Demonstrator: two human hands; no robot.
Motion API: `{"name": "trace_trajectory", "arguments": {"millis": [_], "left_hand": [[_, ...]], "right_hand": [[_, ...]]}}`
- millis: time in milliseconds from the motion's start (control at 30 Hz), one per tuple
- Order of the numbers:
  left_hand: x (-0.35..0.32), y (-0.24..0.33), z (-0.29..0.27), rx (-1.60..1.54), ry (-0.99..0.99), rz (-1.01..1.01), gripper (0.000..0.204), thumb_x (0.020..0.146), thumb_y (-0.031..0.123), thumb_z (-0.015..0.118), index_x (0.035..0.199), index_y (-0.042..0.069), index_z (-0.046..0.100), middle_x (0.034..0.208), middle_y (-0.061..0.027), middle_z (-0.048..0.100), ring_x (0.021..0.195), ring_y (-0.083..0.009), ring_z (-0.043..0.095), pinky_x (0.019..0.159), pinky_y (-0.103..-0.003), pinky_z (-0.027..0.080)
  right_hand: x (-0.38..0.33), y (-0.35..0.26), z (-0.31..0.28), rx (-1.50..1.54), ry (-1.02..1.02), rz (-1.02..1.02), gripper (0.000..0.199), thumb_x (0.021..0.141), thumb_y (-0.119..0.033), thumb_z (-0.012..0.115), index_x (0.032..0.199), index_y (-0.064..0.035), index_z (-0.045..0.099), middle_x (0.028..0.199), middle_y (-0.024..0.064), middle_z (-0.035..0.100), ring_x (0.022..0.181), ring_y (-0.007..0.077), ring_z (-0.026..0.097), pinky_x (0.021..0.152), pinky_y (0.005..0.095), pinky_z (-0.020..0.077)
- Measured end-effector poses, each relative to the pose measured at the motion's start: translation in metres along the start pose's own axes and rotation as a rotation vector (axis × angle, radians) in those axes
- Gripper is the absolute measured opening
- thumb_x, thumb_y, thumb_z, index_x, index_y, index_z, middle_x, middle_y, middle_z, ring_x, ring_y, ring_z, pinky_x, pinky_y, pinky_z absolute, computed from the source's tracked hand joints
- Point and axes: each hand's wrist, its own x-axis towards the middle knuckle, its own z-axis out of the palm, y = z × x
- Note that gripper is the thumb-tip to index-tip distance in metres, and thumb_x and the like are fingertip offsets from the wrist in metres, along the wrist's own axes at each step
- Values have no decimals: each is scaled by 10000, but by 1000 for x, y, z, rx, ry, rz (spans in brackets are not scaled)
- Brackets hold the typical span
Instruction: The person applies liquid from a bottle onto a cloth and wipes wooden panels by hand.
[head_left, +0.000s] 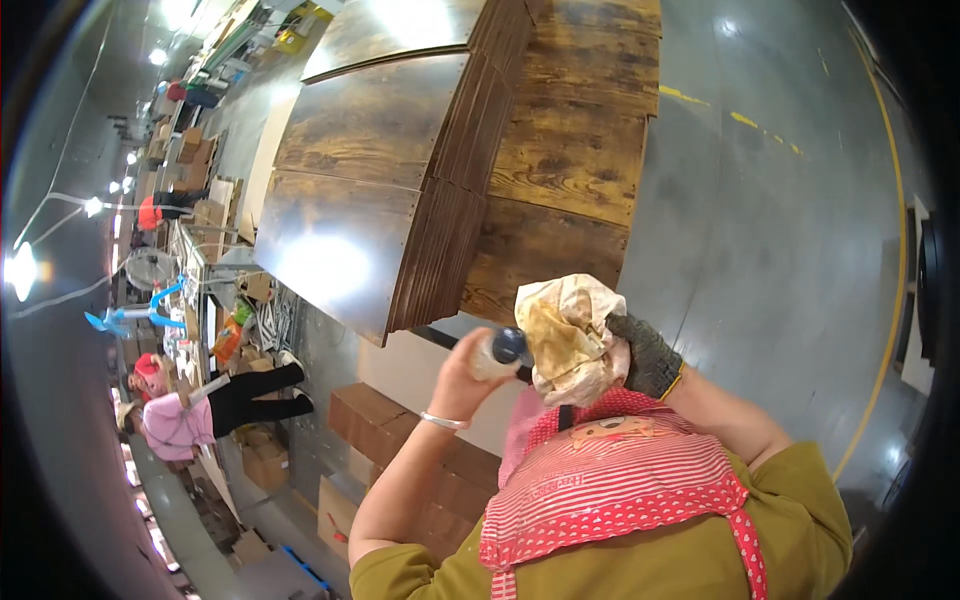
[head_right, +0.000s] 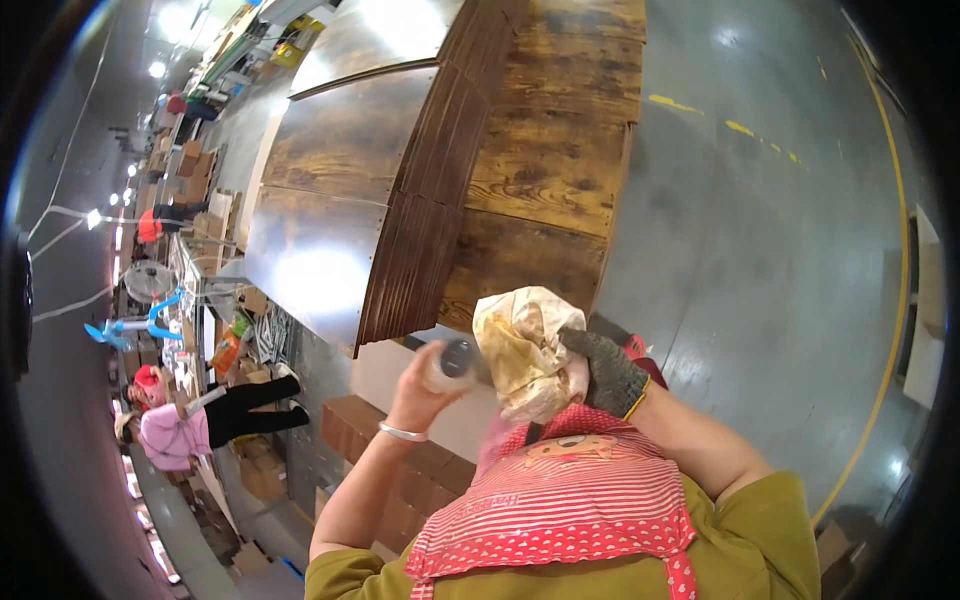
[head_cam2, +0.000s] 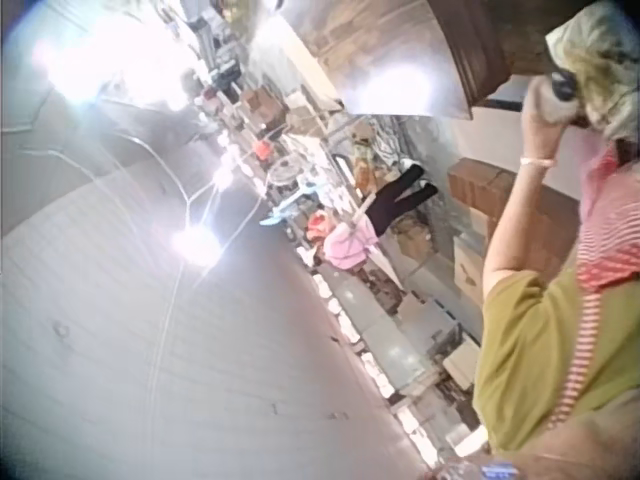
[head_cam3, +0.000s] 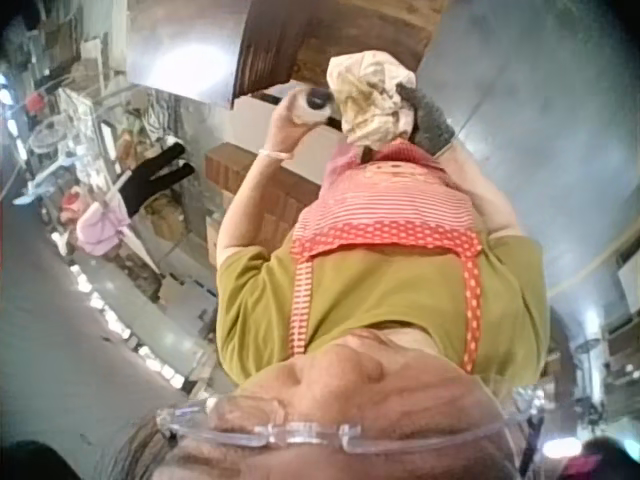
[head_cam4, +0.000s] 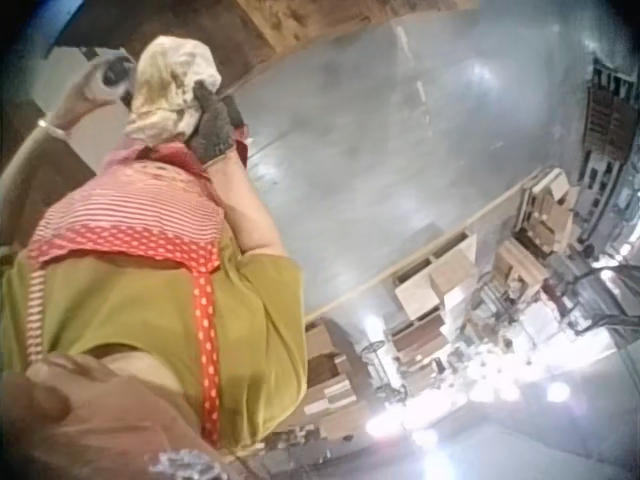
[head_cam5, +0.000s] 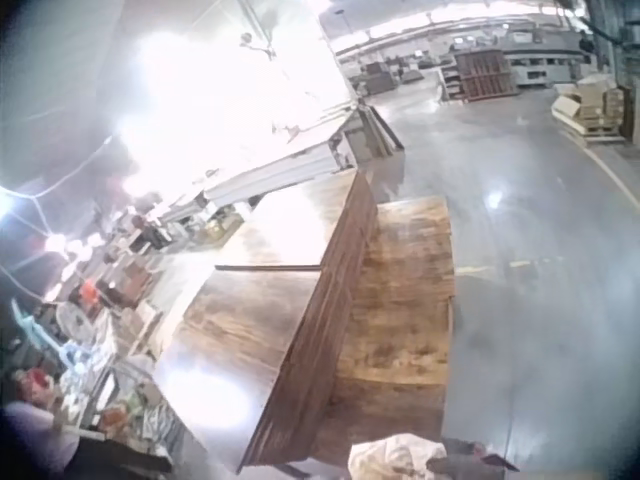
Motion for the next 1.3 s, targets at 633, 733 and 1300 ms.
{"name": "trace_trajectory", "arguments": {"millis": [633, 733, 1300], "left_hand": [[218, -144, -144, -430, 743, 323, 538, 844, 208, 582, 1205, -76, 301, 1244, -219, 409, 1091, -316, 494, 953, -441, 393], [203, -179, -168, -378, 630, 256, 661, 840, 294, 577, 1297, -67, 264, 1320, -220, 335, 1199, -298, 386, 1003, -414, 315], [209, -172, -158, -353, 449, 227, 682, 889, 460, 399, 1350, -11, 223, 1338, -157, 313, 1238, -259, 306, 1018, -398, 259]], "right_hand": [[355, 15, -87, -2262, 1066, -875, 447, 758, -144, 502, 1189, -43, 434, 1168, 184, 445, 1122, 343, 403, 867, 404, 378], [340, 132, -64, -1703, 908, -784, 494, 749, -64, 484, 1232, -43, 383, 1185, 194, 410, 1173, 339, 338, 890, 407, 356], [326, 115, -74, -1395, 635, -899, 593, 664, -26, 545, 1237, -65, 398, 1094, 231, 438, 970, 411, 457, 775, 443, 420]]}}
